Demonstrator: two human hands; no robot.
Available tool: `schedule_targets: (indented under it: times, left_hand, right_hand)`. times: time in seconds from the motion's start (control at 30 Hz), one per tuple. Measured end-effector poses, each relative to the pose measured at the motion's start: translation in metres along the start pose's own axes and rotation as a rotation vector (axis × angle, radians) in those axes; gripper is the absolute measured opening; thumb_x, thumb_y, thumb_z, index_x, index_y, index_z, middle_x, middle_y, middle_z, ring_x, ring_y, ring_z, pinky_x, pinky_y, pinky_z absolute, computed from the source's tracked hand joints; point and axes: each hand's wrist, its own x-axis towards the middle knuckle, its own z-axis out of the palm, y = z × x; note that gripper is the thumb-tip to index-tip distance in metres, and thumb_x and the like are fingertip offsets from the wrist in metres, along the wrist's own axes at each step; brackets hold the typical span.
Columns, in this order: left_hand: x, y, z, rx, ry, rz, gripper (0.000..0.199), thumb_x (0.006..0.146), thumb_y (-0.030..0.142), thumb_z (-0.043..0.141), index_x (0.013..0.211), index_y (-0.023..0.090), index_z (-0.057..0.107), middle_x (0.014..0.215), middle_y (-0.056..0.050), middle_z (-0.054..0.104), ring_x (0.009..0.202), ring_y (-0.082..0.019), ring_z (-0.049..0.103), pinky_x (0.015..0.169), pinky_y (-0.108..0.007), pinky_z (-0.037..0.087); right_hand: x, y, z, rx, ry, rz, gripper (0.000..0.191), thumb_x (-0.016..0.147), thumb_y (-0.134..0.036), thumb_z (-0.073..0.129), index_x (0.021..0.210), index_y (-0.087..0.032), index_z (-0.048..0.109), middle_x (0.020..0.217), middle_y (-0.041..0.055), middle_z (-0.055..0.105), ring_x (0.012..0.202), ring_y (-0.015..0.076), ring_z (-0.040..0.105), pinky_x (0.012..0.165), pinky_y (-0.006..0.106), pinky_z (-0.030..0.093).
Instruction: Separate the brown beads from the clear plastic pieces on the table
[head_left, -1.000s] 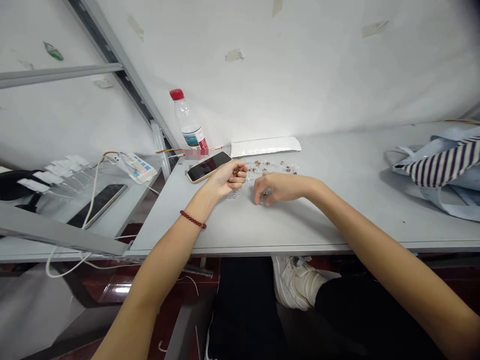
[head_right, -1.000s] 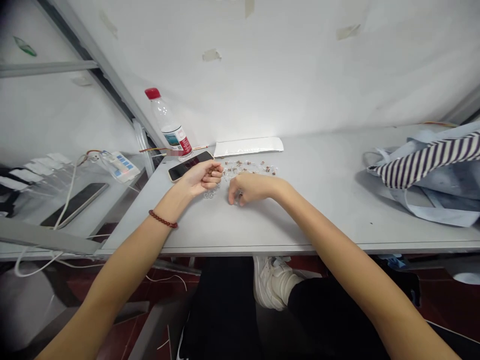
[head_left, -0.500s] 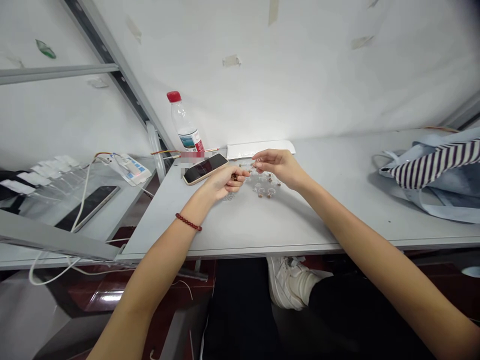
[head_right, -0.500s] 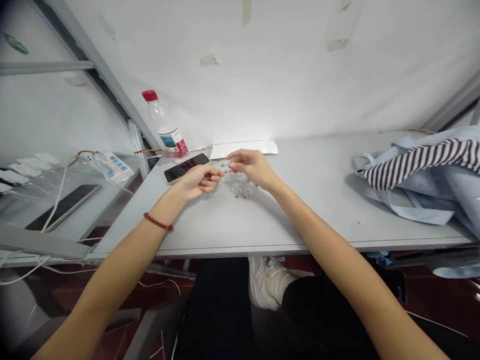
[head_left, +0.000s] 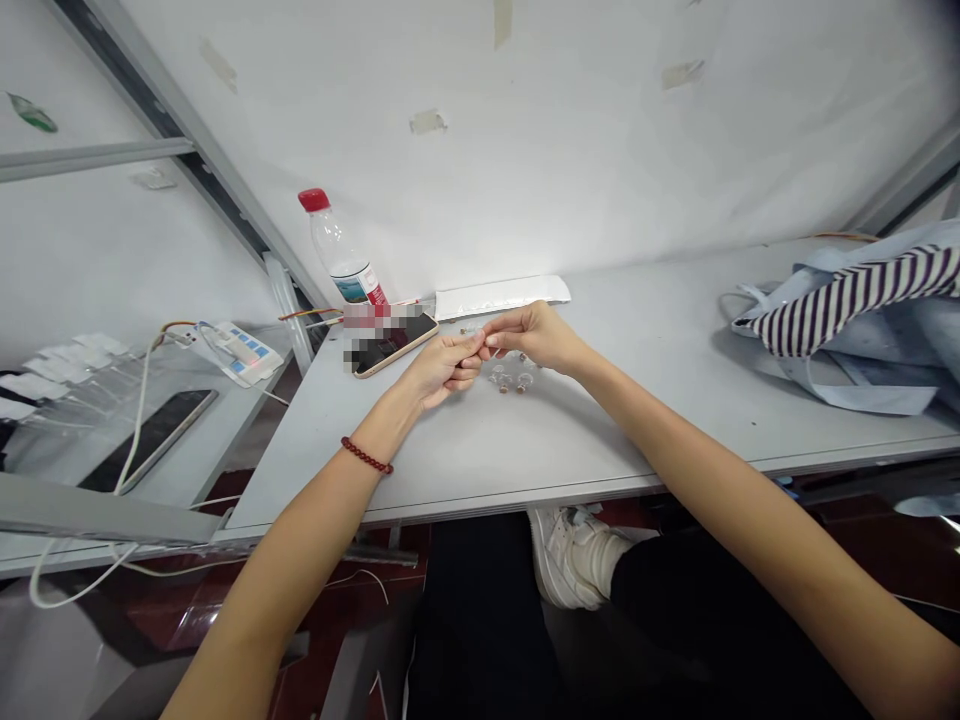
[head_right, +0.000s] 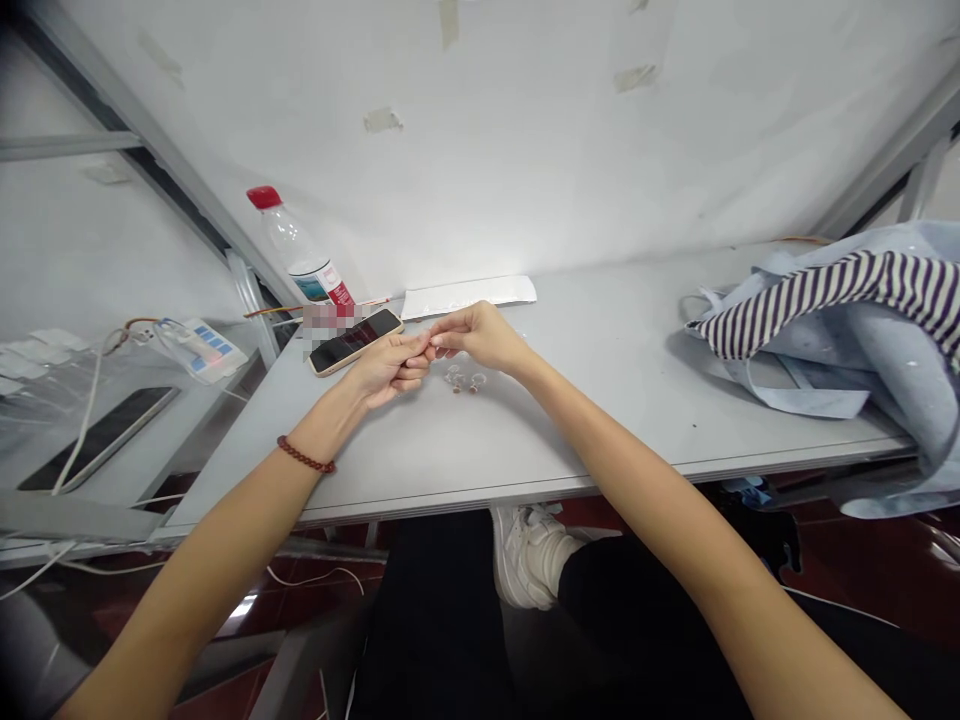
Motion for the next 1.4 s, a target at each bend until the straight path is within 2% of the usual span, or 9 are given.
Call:
schedule_targets:
  times: [0.17, 0.43, 0.7, 0.8, 0.93, 1.1, 1.2, 1.27, 1.4]
  left_hand:
    - [-0.003, 0.001, 0.002, 0.024, -0.022, 0.026, 0.031, 0.083, 0.036, 0.068, 0.070, 0.010, 0.060, 0.052, 0.008, 0.030, 0.038, 0.000, 0.019, 0.035, -0.012, 0.015]
    - [-0.010, 0.008, 0.004, 0.092, -0.019, 0.018, 0.023, 0.083, 0.031, 0.064, 0.074, 0.010, 0.064, 0.055, 0.008, 0.029, 0.040, 0.000, 0.017, 0.035, -0.012, 0.017]
    - [-0.003, 0.005, 0.007, 0.105, 0.115, -0.022, 0.019, 0.078, 0.021, 0.053, 0.063, 0.012, 0.059, 0.051, 0.008, 0.025, 0.037, -0.002, 0.017, 0.033, -0.014, 0.015]
    - [-0.001, 0.004, 0.006, 0.152, 0.182, 0.008, 0.020, 0.079, 0.021, 0.053, 0.066, 0.009, 0.063, 0.051, 0.008, 0.026, 0.037, -0.001, 0.017, 0.034, -0.014, 0.014]
    - [0.002, 0.003, 0.001, 0.145, 0.290, 0.086, 0.016, 0.076, 0.017, 0.054, 0.064, 0.010, 0.061, 0.048, 0.009, 0.026, 0.036, -0.001, 0.018, 0.033, -0.014, 0.014]
    - [0.002, 0.010, -0.005, -0.148, 0.221, 0.046, 0.014, 0.070, 0.016, 0.049, 0.067, 0.009, 0.061, 0.047, 0.007, 0.032, 0.033, -0.002, 0.016, 0.029, -0.014, 0.014]
    - [-0.001, 0.015, -0.006, -0.270, 0.186, -0.009, 0.014, 0.067, 0.017, 0.048, 0.066, 0.009, 0.060, 0.049, 0.005, 0.036, 0.032, -0.002, 0.019, 0.028, -0.014, 0.016]
    - [-0.002, 0.017, -0.006, -0.305, 0.169, -0.036, 0.016, 0.070, 0.021, 0.048, 0.064, 0.010, 0.058, 0.050, 0.004, 0.038, 0.032, -0.002, 0.022, 0.027, -0.014, 0.017]
    - [0.000, 0.015, -0.007, -0.256, 0.155, -0.127, 0.025, 0.082, 0.026, 0.050, 0.062, 0.011, 0.055, 0.050, 0.004, 0.038, 0.031, -0.001, 0.023, 0.027, -0.013, 0.017]
  right_hand:
    - [0.000, 0.001, -0.004, 0.106, -0.027, 0.027, 0.016, 0.075, -0.020, 0.063, 0.083, -0.011, 0.074, 0.070, 0.0031, 0.069, 0.069, 0.0121, 0.061, 0.065, 0.027, 0.049]
    - [-0.001, 0.003, -0.008, 0.175, -0.080, -0.001, 0.013, 0.076, -0.023, 0.066, 0.076, -0.013, 0.072, 0.071, 0.0031, 0.069, 0.073, 0.0128, 0.062, 0.074, 0.030, 0.051]
    - [0.003, 0.009, -0.009, 0.182, -0.076, -0.038, 0.015, 0.074, -0.026, 0.069, 0.078, -0.013, 0.073, 0.070, 0.0037, 0.070, 0.073, 0.0140, 0.063, 0.077, 0.033, 0.053]
    - [0.004, 0.012, -0.007, 0.089, -0.001, -0.036, 0.015, 0.075, -0.027, 0.069, 0.078, -0.013, 0.073, 0.069, 0.0041, 0.069, 0.069, 0.0143, 0.062, 0.072, 0.032, 0.052]
    - [0.008, 0.022, -0.001, -0.224, 0.158, -0.027, 0.012, 0.078, -0.022, 0.066, 0.081, -0.012, 0.072, 0.071, 0.0054, 0.069, 0.067, 0.0149, 0.060, 0.067, 0.030, 0.047]
    - [0.011, 0.034, 0.012, -0.582, 0.122, -0.036, 0.020, 0.082, -0.016, 0.060, 0.099, -0.013, 0.072, 0.092, 0.0106, 0.073, 0.081, 0.0191, 0.063, 0.077, 0.033, 0.044]
    - [0.012, 0.029, 0.005, -0.608, 0.144, -0.060, 0.028, 0.082, -0.014, 0.059, 0.107, -0.015, 0.071, 0.099, 0.0098, 0.072, 0.084, 0.0193, 0.063, 0.080, 0.033, 0.044]
    - [0.011, 0.021, -0.005, -0.561, 0.068, -0.050, 0.023, 0.078, -0.013, 0.061, 0.097, -0.015, 0.073, 0.095, 0.0077, 0.072, 0.082, 0.0181, 0.062, 0.078, 0.032, 0.044]
    - [0.008, 0.010, -0.018, -0.545, -0.251, 0.040, 0.020, 0.071, -0.009, 0.063, 0.085, -0.017, 0.075, 0.087, 0.0054, 0.073, 0.076, 0.0163, 0.061, 0.069, 0.029, 0.043]
